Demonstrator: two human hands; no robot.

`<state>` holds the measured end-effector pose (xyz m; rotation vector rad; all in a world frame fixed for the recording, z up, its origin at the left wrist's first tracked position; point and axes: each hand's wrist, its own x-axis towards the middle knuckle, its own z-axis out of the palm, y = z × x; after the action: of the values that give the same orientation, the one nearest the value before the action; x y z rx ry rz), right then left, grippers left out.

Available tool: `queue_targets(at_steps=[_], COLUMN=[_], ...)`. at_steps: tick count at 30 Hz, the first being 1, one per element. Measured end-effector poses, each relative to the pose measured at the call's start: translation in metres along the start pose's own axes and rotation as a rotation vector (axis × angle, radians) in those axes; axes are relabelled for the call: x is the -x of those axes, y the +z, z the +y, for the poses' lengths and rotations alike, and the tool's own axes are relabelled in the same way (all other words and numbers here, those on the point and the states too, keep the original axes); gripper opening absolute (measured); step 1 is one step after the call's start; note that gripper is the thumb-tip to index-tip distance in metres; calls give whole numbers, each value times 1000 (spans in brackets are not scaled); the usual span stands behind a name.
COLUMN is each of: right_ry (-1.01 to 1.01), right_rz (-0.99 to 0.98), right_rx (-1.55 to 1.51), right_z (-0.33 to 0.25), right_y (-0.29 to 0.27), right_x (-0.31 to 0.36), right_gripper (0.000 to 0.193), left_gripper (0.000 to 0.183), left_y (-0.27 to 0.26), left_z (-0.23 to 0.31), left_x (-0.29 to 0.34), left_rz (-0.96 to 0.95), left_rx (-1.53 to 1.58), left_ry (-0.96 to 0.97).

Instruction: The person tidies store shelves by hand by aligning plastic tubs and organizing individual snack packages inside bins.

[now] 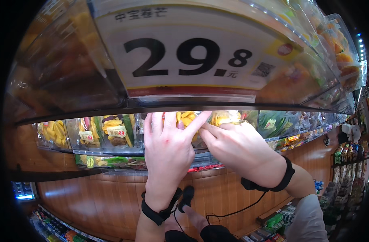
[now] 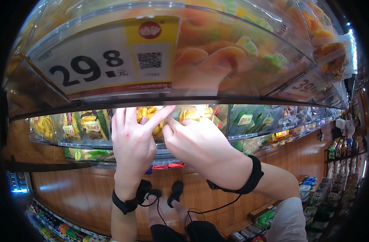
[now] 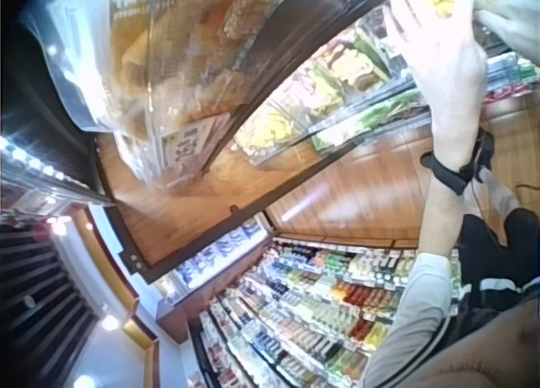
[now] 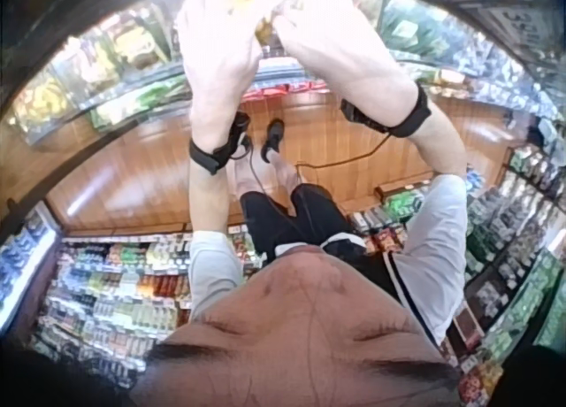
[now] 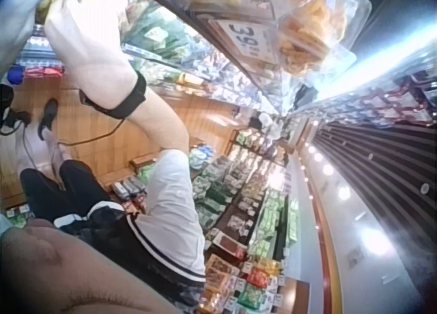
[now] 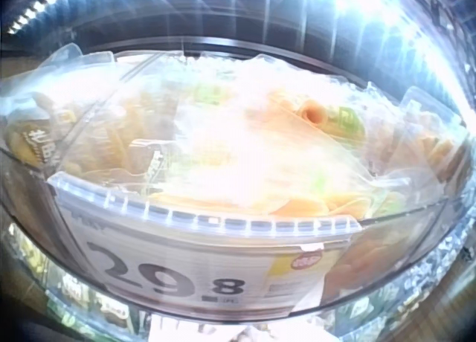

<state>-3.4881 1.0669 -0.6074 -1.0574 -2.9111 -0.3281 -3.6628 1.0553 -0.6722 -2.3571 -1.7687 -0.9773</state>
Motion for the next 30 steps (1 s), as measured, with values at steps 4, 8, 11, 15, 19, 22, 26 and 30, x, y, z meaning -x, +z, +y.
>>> queue_targets(at_steps=[4,8,11,15,19,22,26,30], right_ry=[-82,-14,148,342,519,692,731,705], right_rz=[-179,-29,26,-141,-54,135,254,307], right_rx=[-128,-327,-517,-645,-772,-893,-1057,-1228], right_z=[17,23,29,37,40,43,62,54], right_y=[-4,13,-4,-20,-8,-1,16,28], right_x=[-9,-9,2,11,28,35,55,56], right_gripper=[23,18,11,7,11,17,12,14], left_gripper=[55,54,55,56,55,54,51,49], left_y=[-2,-2,-2,-2,1,1,2,4], left_z=[-1,1,1,-1,-1,-2,1,2], left_x=[2,4,5,8,7,7,7,8], left_rz=[19,4,10,22,35,53,54,75], left_rx=[-14,18,47,30,68,79,98,98], left_ry=[8,-32,-43,-49,-49,-44,-61,-59])
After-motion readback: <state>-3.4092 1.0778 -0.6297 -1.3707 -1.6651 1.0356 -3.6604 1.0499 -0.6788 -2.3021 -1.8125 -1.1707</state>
